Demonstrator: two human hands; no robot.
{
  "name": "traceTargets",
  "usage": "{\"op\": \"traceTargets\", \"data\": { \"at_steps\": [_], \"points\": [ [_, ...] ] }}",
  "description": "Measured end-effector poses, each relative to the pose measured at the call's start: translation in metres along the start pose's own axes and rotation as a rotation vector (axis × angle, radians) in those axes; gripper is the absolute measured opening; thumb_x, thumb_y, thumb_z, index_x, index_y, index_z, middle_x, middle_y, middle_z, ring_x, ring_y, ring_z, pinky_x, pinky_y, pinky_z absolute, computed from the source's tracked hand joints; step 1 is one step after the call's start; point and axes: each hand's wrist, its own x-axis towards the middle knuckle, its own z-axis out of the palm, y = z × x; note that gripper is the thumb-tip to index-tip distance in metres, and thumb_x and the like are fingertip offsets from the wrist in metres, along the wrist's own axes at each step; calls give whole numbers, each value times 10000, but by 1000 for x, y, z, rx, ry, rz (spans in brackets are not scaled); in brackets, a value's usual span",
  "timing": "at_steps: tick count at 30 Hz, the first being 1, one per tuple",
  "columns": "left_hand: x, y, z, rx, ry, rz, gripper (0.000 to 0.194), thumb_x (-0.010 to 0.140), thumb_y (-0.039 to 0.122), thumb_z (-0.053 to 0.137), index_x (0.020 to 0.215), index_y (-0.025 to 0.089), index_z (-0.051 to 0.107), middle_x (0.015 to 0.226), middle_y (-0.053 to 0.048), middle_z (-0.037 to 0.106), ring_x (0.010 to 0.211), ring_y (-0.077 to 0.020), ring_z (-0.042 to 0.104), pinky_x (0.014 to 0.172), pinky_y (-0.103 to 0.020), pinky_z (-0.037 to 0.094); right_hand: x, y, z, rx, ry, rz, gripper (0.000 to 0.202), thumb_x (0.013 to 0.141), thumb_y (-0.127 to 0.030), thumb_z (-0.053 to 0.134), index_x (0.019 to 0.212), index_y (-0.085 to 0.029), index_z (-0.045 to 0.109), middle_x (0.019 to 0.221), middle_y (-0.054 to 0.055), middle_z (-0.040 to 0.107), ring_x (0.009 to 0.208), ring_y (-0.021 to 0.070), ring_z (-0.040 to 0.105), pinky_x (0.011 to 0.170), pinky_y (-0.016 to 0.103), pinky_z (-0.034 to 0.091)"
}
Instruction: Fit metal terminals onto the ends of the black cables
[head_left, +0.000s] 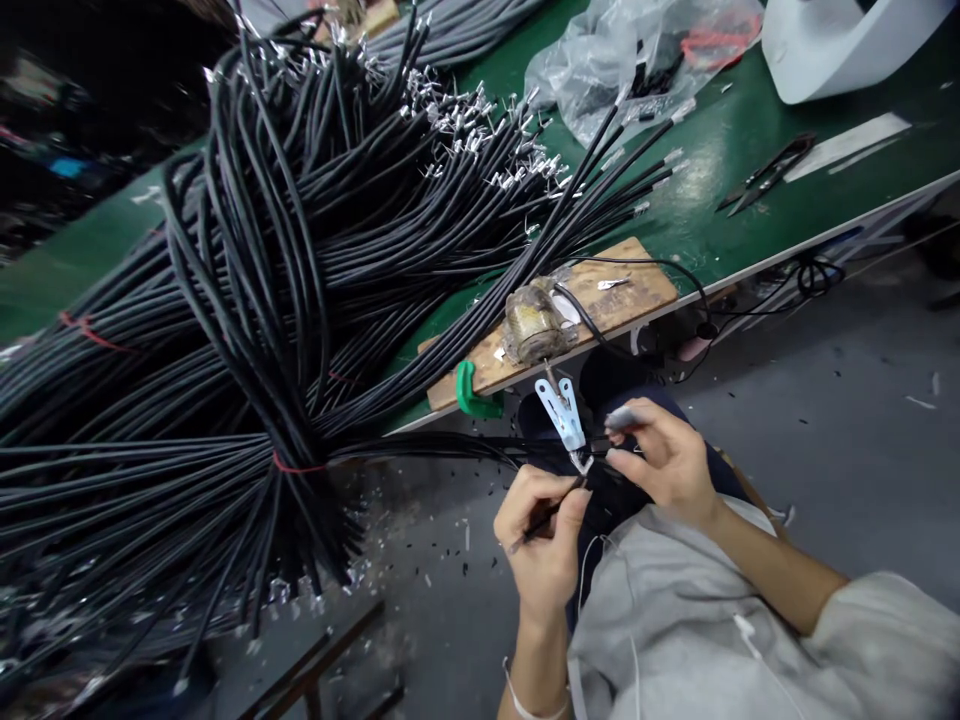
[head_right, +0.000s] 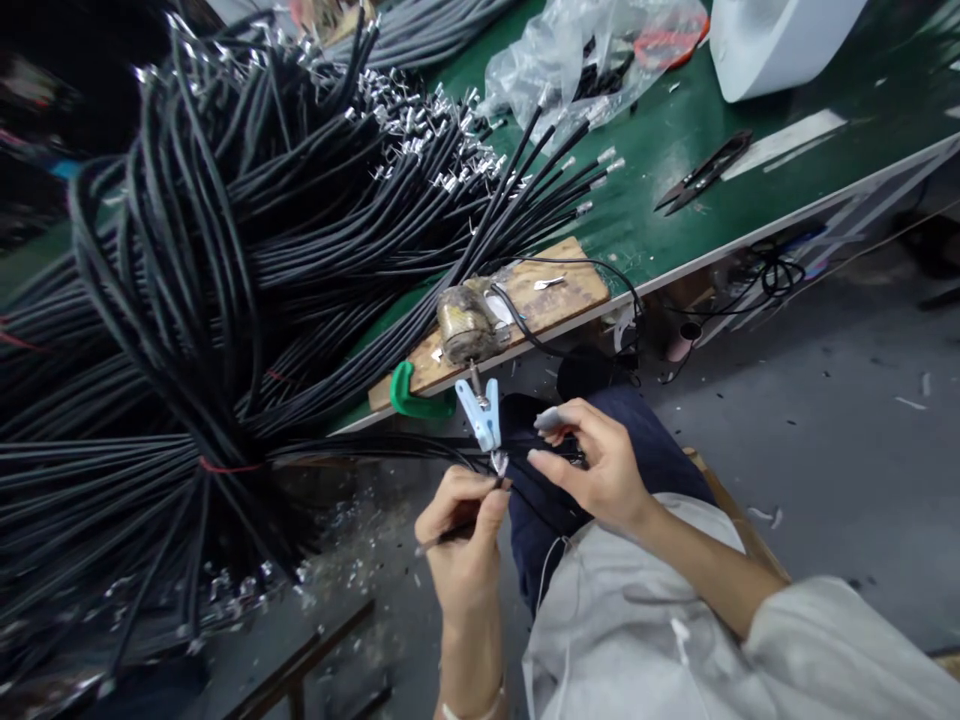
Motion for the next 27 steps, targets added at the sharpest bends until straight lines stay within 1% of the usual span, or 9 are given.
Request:
{"op": "traceTargets", "data": {
  "at_steps": [2,6,10,13,17,20,24,25,27],
  "points": [
    [0,3,2,101,25,67,86,778,110,703,758,181,659,685,20,577,623,-102,529,569,-201,420,0,-7,-2,-117,33,-72,202,781,-125,706,940,-213,618,809,11,605,735,144,590,674,271,503],
    [-3,4,9,233,79,175,135,763,55,695,767,179,641,694,27,578,622,-103,531,576,-210,430,-2,-26,0,-367,-23,-220,268,752,-136,749,948,-207,581,786,3,668,708,142,640,688,255,525],
    [-5,2,15,315,94,262,166,761,20,680,799,178,645,708,24,596,606,-102,545,572,-216,444,-1,-39,5,-579,-20,-209,260,772,-124,712,963,-195,550,795,0,711,705,135,693,724,221,534],
    [-5,2,16,332,96,271,166,759,21,686,802,176,647,718,21,607,610,-103,553,579,-217,447,0,-42,5,-583,-57,-163,262,777,-74,667,981,-188,547,796,-8,721,699,120,701,719,189,529],
    [-1,3,12,257,34,138,97,791,89,683,760,173,646,677,24,573,600,-100,525,555,-210,405,5,-38,-6,-421,-177,-17,282,798,-101,657,1051,-186,567,873,6,718,768,125,686,735,197,528],
    [1,3,6,159,-53,10,128,839,167,649,712,166,642,629,26,529,569,-97,482,523,-214,351,10,-27,-13,-301,-263,48,319,809,-226,706,1108,-186,601,956,46,665,831,157,621,753,263,516],
    [-1,0,2,67,-129,-120,252,894,246,586,662,154,623,593,22,486,545,-96,447,503,-226,296,14,-8,-10,-125,-354,-29,433,776,-373,754,1133,-163,625,1059,111,615,856,184,557,710,305,499],
    [-2,-1,1,45,-142,-154,286,906,264,569,647,151,612,588,21,479,541,-95,441,499,-228,288,14,-4,-8,-85,-362,-64,400,795,-381,736,1112,-158,637,1049,117,624,860,189,559,707,311,497],
    [-3,-3,1,7,-166,-222,356,931,298,530,612,149,582,574,20,459,527,-92,425,495,-232,277,13,-1,-3,-71,-347,-171,235,864,-339,664,1009,-154,677,945,108,656,833,191,564,705,324,486]
  ]
}}
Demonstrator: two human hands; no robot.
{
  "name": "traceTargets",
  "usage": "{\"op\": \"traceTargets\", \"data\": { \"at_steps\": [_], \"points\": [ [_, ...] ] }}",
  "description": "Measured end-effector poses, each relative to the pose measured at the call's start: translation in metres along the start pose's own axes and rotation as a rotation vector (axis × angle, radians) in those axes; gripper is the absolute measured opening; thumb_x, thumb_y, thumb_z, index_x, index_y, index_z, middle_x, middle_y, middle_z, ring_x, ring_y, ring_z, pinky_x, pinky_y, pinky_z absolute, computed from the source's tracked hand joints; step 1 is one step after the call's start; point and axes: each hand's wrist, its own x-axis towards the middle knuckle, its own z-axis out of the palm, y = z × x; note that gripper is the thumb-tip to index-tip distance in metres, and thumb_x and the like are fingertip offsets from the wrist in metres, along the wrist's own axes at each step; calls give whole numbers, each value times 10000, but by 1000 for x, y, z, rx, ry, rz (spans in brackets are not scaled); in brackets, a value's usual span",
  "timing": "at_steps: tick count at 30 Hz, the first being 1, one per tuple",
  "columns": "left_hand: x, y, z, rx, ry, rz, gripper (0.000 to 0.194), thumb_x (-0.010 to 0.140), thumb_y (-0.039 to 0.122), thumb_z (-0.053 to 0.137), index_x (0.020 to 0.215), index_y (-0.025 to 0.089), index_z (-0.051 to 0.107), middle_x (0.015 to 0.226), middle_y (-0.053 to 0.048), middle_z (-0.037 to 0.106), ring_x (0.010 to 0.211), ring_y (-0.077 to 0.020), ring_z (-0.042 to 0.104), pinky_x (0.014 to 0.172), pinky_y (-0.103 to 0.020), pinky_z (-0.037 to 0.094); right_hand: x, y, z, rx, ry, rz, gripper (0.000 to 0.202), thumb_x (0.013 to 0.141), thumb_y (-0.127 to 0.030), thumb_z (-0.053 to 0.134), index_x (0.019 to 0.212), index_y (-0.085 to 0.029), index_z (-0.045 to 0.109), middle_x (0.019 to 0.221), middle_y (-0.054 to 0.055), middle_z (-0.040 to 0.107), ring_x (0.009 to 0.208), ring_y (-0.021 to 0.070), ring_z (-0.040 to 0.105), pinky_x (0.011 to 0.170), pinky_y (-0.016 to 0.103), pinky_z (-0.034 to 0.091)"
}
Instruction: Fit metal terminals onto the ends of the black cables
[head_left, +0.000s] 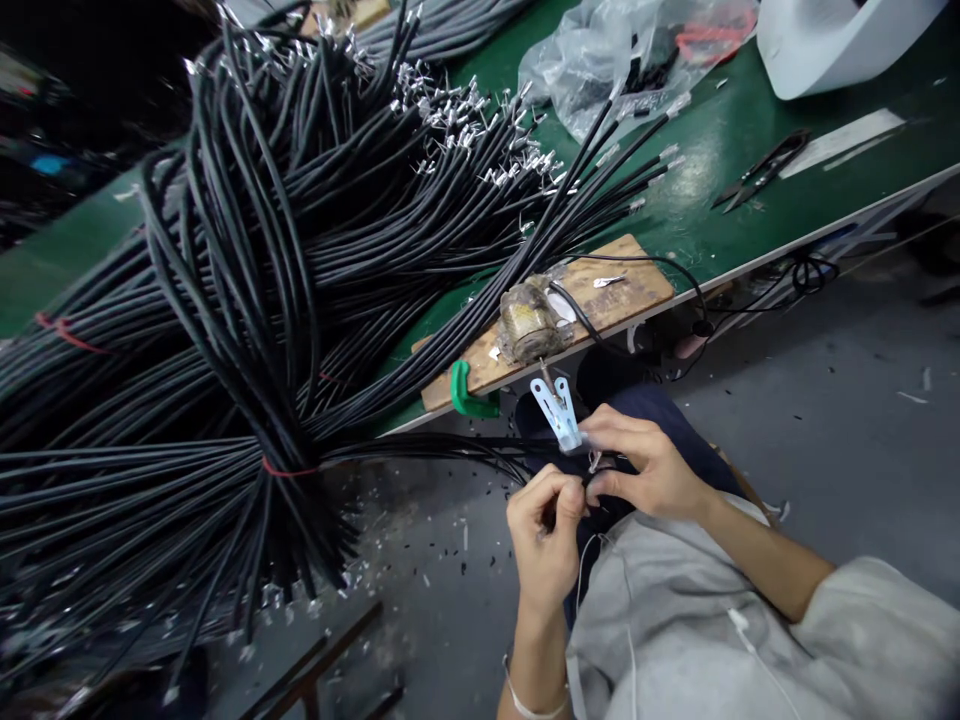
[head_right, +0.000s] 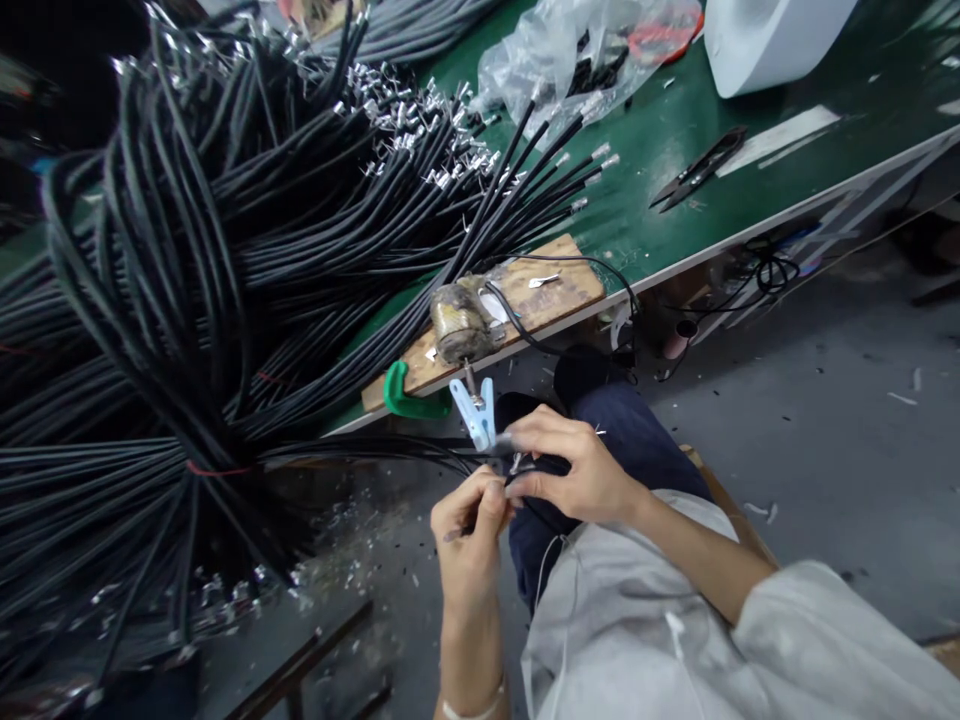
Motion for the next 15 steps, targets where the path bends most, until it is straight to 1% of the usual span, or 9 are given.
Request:
{"op": "traceTargets", "data": {
  "at_steps": [1,3,5,6,8,10,12,13,15],
  "points": [
    [0,0,0,-13,-12,-31,388,942,314,510,595,149,563,567,22,445,518,-90,414,494,-235,274,0,1,2,-33,20,-61,158,893,-293,628,929,-153,692,868,98,662,796,186,557,697,326,475],
    [2,2,-3,-30,-50,-82,442,957,342,476,560,151,516,545,26,417,498,-86,387,491,-241,265,-1,1,4,-84,45,-144,167,907,-205,590,786,-150,690,738,78,643,711,171,519,663,323,443],
    [6,6,-7,-50,-141,-102,491,962,365,460,518,156,459,508,30,389,475,-83,360,487,-249,258,-3,1,6,10,6,-113,191,887,-218,618,719,-150,678,672,63,614,670,161,487,632,316,413],
    [10,8,-10,-66,-207,-88,515,962,379,457,496,158,435,487,30,378,462,-82,350,484,-252,257,-4,2,8,138,-24,-44,224,876,-269,640,687,-151,668,642,51,592,653,157,480,616,310,401],
    [18,10,-15,-110,-335,-12,541,951,408,468,473,157,442,465,22,397,453,-86,365,485,-255,271,-7,4,13,498,-60,174,348,841,-408,663,606,-155,623,577,20,532,597,143,473,572,294,381],
    [24,8,-18,-146,-377,84,476,910,413,544,512,152,544,488,9,462,466,-93,402,484,-250,289,-9,6,17,823,-74,435,414,788,-470,678,543,-154,571,519,-7,479,518,119,450,514,268,357],
    [28,4,-18,-141,-314,146,300,846,362,651,628,157,660,546,1,531,493,-98,430,486,-239,307,-7,8,19,964,-76,632,376,739,-407,683,502,-150,545,462,-26,447,443,92,404,458,242,324],
    [28,2,-18,-125,-268,163,209,817,325,691,686,163,695,567,1,547,501,-97,435,485,-234,313,-4,8,18,961,-80,679,339,717,-356,672,483,-148,543,439,-30,443,418,81,382,433,230,303],
    [26,-1,-16,-80,-182,192,107,788,266,721,740,170,722,577,5,544,510,-99,438,486,-228,322,4,10,11,848,-86,690,287,684,-276,647,451,-145,544,415,-35,448,388,67,348,393,214,255]
  ]
}}
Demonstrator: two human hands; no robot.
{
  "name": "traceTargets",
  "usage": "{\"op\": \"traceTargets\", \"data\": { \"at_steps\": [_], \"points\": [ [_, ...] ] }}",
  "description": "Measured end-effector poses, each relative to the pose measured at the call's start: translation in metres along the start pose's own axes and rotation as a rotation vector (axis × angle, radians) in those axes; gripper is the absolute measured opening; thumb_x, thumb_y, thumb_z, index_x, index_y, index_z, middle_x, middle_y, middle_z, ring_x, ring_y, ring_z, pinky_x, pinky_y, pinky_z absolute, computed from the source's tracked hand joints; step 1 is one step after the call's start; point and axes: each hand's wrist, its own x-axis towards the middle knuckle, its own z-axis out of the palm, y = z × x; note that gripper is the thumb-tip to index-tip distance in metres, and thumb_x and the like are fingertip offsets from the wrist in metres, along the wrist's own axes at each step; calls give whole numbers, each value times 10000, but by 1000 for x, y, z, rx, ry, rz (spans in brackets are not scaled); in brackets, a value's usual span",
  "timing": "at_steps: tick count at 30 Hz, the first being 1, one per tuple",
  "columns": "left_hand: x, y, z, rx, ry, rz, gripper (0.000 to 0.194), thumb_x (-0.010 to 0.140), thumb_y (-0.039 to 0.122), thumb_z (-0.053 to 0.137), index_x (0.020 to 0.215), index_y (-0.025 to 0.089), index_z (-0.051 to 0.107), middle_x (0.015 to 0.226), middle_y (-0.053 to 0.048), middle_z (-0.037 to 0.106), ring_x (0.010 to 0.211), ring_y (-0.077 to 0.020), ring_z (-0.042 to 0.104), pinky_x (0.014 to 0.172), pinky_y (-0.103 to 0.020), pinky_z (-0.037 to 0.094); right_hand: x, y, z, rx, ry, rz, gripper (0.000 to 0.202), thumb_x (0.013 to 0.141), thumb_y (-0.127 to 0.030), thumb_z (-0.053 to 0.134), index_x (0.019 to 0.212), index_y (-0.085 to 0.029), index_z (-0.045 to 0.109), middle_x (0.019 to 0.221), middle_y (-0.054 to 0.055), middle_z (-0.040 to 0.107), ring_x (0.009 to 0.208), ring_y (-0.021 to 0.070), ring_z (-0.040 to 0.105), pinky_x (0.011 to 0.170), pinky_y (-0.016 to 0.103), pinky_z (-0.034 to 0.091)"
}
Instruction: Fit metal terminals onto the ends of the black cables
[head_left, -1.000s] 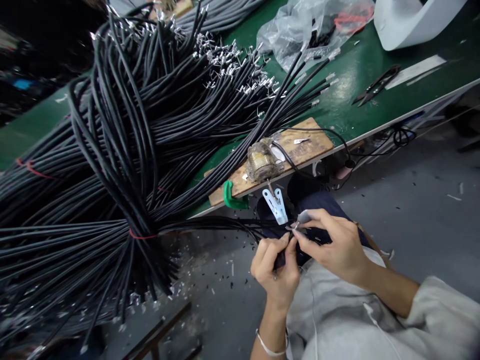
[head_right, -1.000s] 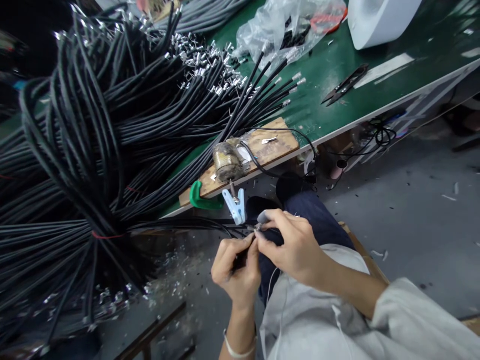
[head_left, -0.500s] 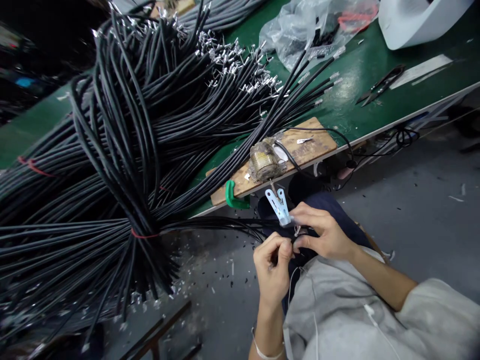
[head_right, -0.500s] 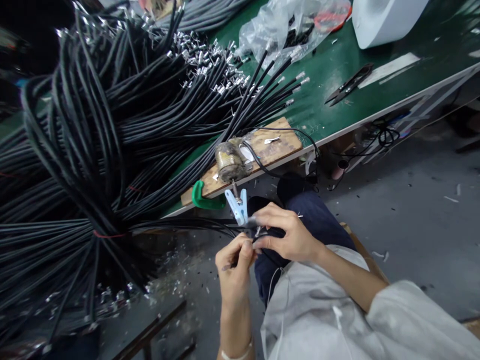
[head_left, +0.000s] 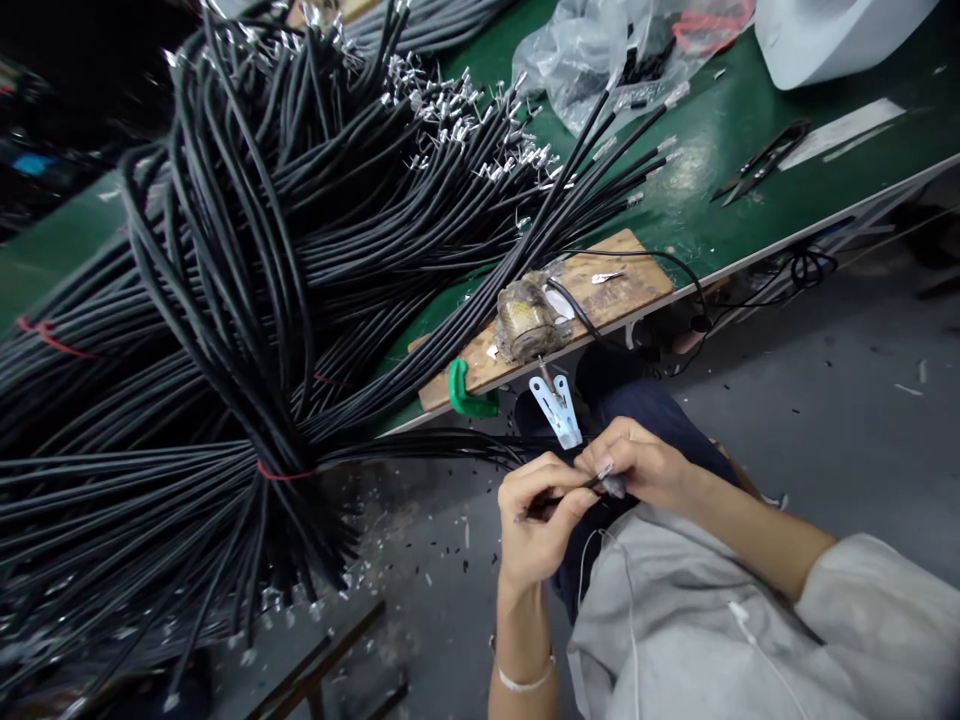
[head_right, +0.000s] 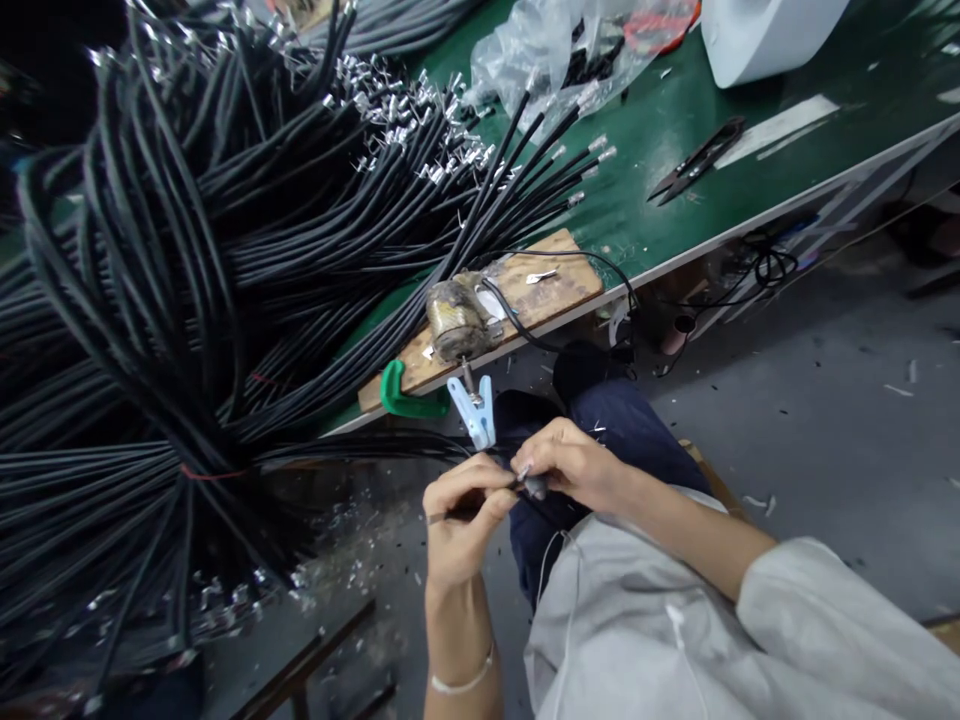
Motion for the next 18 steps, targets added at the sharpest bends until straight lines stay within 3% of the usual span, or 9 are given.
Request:
{"op": "traceTargets", "data": {
  "at_steps": [3,7,9,12,15,18],
  "points": [
    [-6,1,3,52,80,40,52,775,220,726,749,175,721,581,8,546,539,-108,473,505,-225,351,11,-22,-5,-236,87,-100,263,688,-267,652,466,-143,582,442,-31,505,394,66,373,388,207,250],
    [-11,4,3,59,182,94,53,755,204,745,733,186,700,625,-1,610,580,-120,535,538,-222,408,28,-50,2,-460,303,-259,364,755,-389,684,501,-136,622,498,-4,571,481,80,439,472,217,323],
    [-10,3,3,37,232,117,55,755,213,747,740,194,698,634,4,613,588,-119,547,544,-215,418,34,-55,12,-494,279,-239,413,727,-460,730,506,-129,620,486,-14,544,488,77,425,478,218,310],
    [-6,0,5,6,279,107,49,756,213,744,748,194,699,646,10,596,582,-109,539,535,-201,406,38,-50,24,-262,169,-153,446,661,-534,775,563,-121,640,513,-20,543,485,73,440,465,208,316],
    [0,-3,9,-31,277,49,55,766,208,728,733,179,695,652,8,580,561,-97,507,509,-192,373,40,-39,26,26,118,-106,435,672,-533,777,611,-115,672,561,-2,581,503,75,481,467,195,351],
    [4,-4,13,-87,245,-4,72,793,216,699,740,168,693,674,1,578,545,-84,475,484,-186,339,40,-30,22,141,68,-72,411,701,-509,769,660,-106,696,587,20,604,528,88,512,470,192,367]
  ]
}}
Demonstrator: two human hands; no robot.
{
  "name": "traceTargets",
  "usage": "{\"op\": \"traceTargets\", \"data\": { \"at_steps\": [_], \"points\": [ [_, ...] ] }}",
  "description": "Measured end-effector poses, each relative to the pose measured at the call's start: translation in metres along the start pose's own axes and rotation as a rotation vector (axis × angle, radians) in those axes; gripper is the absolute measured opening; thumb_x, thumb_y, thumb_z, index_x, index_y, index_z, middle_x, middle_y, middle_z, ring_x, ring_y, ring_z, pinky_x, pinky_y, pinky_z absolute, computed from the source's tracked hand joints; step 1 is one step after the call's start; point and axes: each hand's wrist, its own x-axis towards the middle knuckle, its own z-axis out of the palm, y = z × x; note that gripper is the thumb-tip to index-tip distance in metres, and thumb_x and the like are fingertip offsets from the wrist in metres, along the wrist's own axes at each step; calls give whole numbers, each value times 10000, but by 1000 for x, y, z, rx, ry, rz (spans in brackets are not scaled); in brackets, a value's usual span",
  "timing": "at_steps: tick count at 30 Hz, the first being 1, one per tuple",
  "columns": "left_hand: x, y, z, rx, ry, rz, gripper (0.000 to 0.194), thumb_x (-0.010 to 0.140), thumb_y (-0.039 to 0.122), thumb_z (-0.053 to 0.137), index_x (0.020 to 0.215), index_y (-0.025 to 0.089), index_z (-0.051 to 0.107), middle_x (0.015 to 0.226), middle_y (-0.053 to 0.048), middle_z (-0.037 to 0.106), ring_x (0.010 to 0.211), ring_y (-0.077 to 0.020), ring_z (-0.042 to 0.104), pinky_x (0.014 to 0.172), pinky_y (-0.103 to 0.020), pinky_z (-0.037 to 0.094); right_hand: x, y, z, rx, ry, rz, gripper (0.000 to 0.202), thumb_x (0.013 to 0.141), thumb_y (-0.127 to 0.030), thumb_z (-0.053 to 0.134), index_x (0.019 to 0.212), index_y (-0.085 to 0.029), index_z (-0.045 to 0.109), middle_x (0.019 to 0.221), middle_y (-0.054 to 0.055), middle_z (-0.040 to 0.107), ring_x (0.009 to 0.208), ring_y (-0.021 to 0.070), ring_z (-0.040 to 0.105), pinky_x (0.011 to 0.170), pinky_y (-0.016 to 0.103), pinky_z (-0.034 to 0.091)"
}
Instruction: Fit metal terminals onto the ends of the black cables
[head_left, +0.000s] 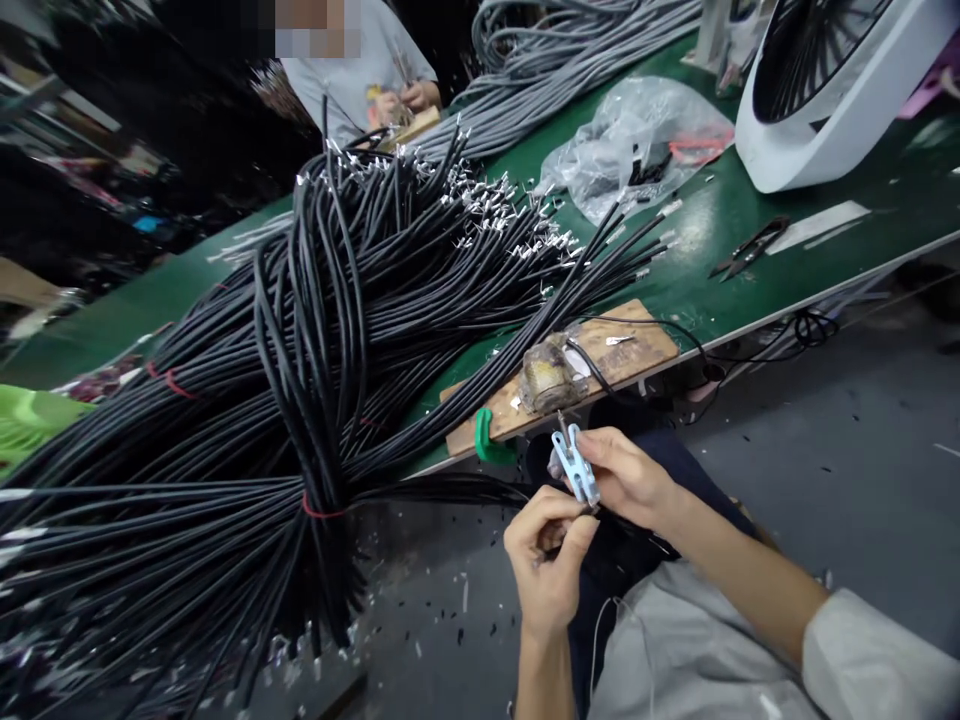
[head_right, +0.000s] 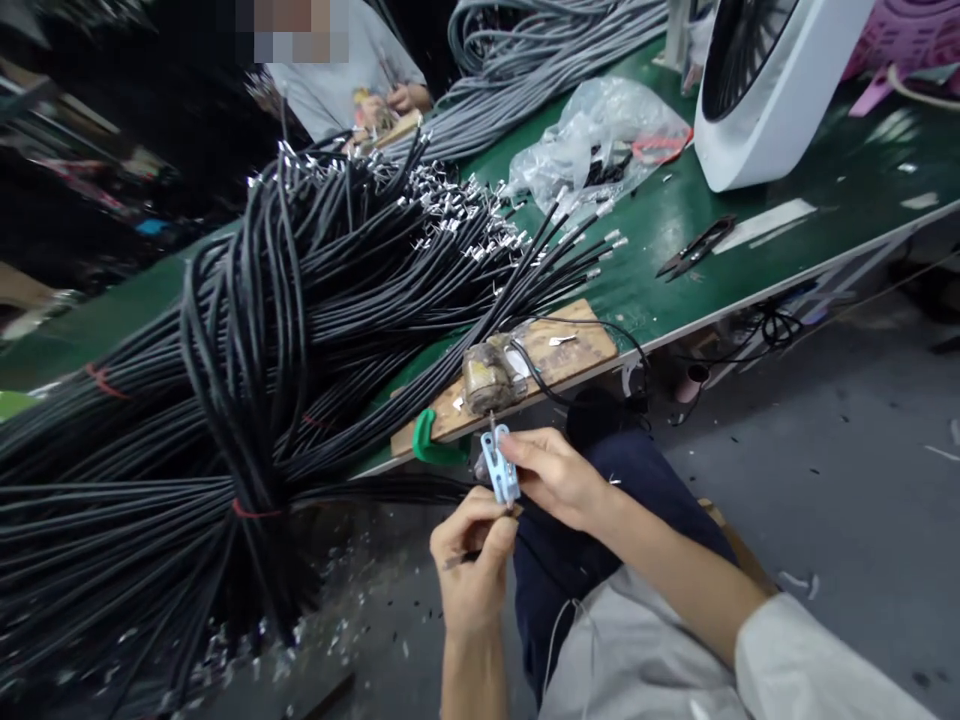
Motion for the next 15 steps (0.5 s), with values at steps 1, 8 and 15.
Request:
{"op": "traceTargets", "data": {
  "at_steps": [1,8,15],
  "points": [
    [0,1,1,-12,-6,-18,85,803,222,689,742,163,691,675,1,571,529,-77,456,470,-184,322,0,1,-3,18,-25,15,417,715,-516,756,672,-105,698,596,30,613,542,99,526,485,200,383],
    [-5,8,-4,30,-57,-8,124,820,243,677,726,163,694,631,-5,568,531,-88,458,477,-202,319,-4,8,-40,25,32,2,407,804,-521,672,735,-122,709,629,47,632,589,108,526,544,221,394],
    [-9,-4,1,-40,-146,-142,269,860,350,628,726,140,732,688,-75,662,574,-134,588,525,-242,483,-36,-8,-59,-573,230,-241,259,795,-404,714,787,-145,706,692,26,621,610,123,530,581,262,422]
  ]
}}
